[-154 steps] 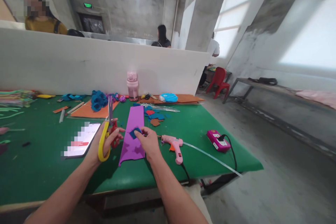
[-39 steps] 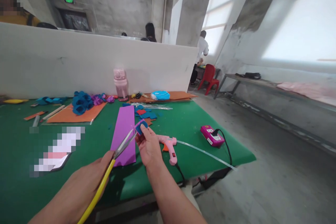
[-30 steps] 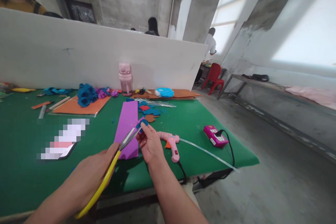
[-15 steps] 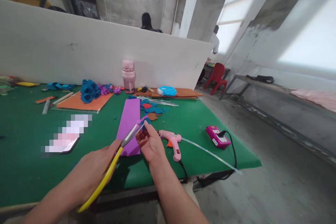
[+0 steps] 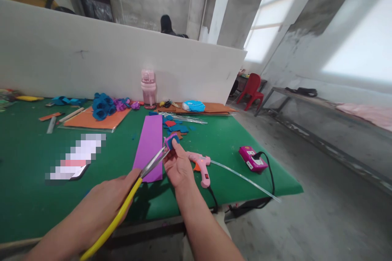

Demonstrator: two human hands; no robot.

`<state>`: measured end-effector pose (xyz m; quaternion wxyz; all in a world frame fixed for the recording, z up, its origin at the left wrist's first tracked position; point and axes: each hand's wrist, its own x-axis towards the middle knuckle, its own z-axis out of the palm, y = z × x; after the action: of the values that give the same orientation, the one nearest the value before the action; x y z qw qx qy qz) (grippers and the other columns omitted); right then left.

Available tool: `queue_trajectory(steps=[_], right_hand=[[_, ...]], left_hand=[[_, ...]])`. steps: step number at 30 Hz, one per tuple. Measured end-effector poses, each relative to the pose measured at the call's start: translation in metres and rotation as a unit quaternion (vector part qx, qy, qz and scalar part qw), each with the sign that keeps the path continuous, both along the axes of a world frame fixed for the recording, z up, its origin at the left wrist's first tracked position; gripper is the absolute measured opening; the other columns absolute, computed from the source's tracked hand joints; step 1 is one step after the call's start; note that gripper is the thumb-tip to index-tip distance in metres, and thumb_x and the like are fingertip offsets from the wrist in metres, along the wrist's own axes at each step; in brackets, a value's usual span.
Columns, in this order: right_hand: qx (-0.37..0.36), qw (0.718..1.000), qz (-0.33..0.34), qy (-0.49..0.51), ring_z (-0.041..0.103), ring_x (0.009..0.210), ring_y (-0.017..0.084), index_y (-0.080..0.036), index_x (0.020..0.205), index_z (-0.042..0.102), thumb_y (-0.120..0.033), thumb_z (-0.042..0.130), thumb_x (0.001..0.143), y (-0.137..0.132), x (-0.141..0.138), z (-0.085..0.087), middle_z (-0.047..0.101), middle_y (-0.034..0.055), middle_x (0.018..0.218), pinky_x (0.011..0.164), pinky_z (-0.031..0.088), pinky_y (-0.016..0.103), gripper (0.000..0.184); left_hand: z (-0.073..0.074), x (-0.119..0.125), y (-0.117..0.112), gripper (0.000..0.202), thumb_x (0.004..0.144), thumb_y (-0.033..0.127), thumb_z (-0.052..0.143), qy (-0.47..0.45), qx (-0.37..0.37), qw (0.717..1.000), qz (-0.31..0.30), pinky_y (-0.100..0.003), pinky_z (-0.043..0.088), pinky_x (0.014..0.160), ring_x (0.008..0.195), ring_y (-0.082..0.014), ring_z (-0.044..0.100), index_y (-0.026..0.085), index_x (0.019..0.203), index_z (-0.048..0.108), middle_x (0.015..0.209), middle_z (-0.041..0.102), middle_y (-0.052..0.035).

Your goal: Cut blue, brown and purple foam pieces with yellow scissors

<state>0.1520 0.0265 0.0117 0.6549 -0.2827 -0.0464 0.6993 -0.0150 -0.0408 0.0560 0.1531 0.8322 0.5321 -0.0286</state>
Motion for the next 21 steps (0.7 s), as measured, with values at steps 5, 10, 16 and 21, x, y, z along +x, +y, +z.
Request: queue_trajectory(steps=[5,10,16,21], right_hand=[[0.013,1.000,-0.003,-0.024,0.057,0.053,0.006,-0.018,0.066,0.062,-0.016,0.077,0.061,-0.007,-0.014,-0.003,0.065,-0.0058,0.059,0.053,0.047,0.017,0.016],[0.078,0.991,-0.003,-0.113,0.057,0.055,0.007,-0.019,0.070,0.064,-0.021,0.078,0.059,-0.010,-0.019,-0.004,0.066,-0.0047,0.065,0.057,0.046,0.019,0.017],[0.117,0.979,-0.008,-0.169,0.056,0.058,0.008,-0.019,0.074,0.067,-0.026,0.077,0.061,-0.011,-0.020,-0.005,0.068,-0.0032,0.072,0.057,0.043,0.021,0.018],[0.111,0.978,-0.001,-0.177,0.056,0.057,0.007,-0.019,0.075,0.069,-0.027,0.078,0.061,-0.013,-0.020,-0.004,0.068,-0.0037,0.070,0.058,0.043,0.020,0.019]], left_hand=[[-0.005,-0.002,0.006,0.038,0.078,0.012,0.034,-0.009,0.017,1.000,0.013,-0.029,0.036,0.055,0.066,-0.0244,0.063,0.020,0.115,0.041,0.079,0.065,-0.0078],[-0.004,-0.003,0.008,0.033,0.080,0.014,0.034,-0.017,0.026,0.999,0.017,-0.028,0.036,0.053,0.064,-0.0224,0.061,0.019,0.112,0.041,0.081,0.065,-0.0084],[-0.004,-0.002,0.010,0.033,0.080,0.015,0.035,-0.014,0.022,0.999,0.022,-0.027,0.034,0.052,0.063,-0.0214,0.061,0.018,0.112,0.042,0.082,0.066,-0.0090],[-0.008,-0.004,0.011,0.032,0.082,0.015,0.034,-0.028,0.030,0.999,0.023,-0.026,0.034,0.052,0.062,-0.0213,0.061,0.018,0.113,0.041,0.083,0.066,-0.0094]])
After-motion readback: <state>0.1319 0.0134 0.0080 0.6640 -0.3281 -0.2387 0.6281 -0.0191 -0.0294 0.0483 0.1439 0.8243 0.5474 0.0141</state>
